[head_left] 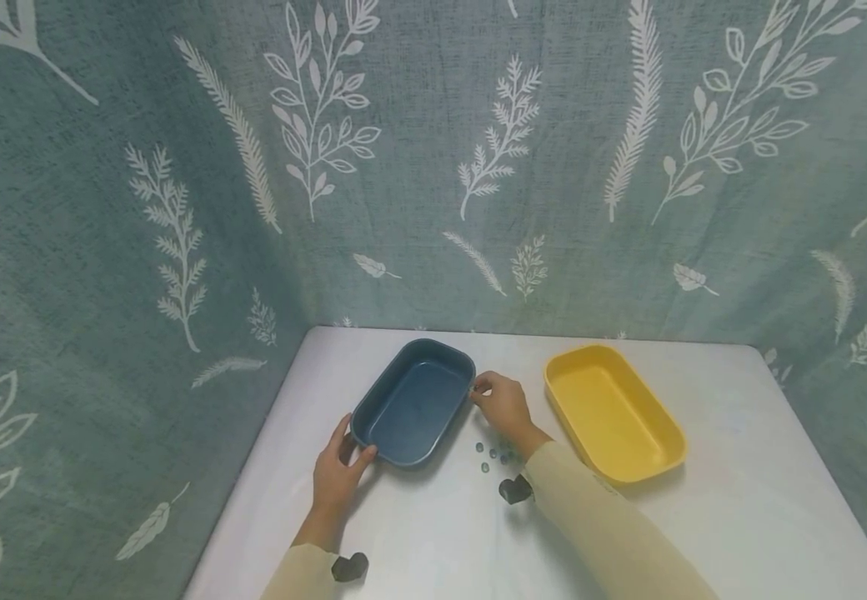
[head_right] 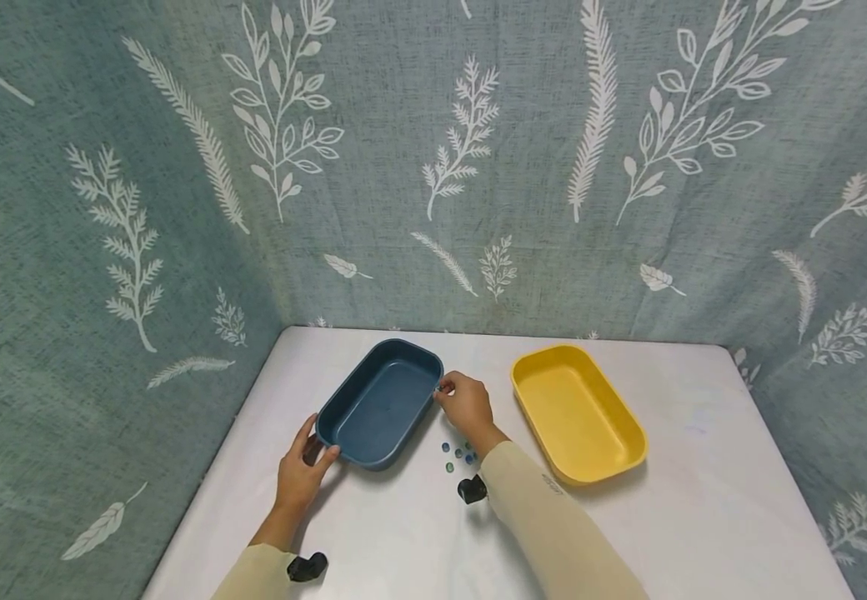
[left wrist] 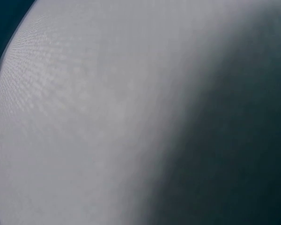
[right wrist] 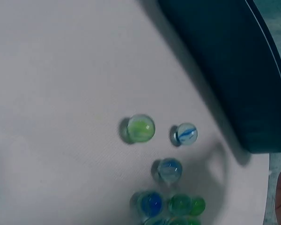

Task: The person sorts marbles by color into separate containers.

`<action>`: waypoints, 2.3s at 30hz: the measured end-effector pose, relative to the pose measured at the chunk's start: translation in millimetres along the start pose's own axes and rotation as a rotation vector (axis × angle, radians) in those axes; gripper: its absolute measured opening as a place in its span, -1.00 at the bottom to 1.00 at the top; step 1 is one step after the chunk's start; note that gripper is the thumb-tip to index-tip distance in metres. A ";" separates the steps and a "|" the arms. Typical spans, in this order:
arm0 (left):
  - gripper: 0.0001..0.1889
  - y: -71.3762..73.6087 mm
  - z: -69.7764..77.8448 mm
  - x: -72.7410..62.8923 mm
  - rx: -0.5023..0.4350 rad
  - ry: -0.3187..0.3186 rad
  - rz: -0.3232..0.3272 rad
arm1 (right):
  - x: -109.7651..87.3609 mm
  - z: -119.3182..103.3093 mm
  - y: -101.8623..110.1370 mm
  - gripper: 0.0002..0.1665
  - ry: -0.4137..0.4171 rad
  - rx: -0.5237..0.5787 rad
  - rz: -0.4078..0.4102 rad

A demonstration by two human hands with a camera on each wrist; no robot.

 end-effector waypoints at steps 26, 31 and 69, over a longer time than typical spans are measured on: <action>-0.15 1.8 1.0 -2.3 -0.002 -0.013 0.014 | 7.9 -5.5 -16.6 -0.72 -0.007 -0.009 -0.024; -0.16 1.7 1.5 -1.7 -0.016 -0.027 0.021 | 8.6 -2.5 -16.4 -0.71 -0.014 0.000 -0.022; -0.11 -1.3 -2.7 -0.2 0.026 0.084 -0.029 | -78.4 59.4 18.8 -0.74 -0.142 -0.001 -0.042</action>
Point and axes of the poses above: each hand's wrist, its own x-axis towards the middle knuckle, its own y-axis out of the back of the hand, z = x × y, the point moved 9 cm from there along x, towards the middle knuckle, and after that the axes turned 15 degrees about y, right-handed, at the moved point
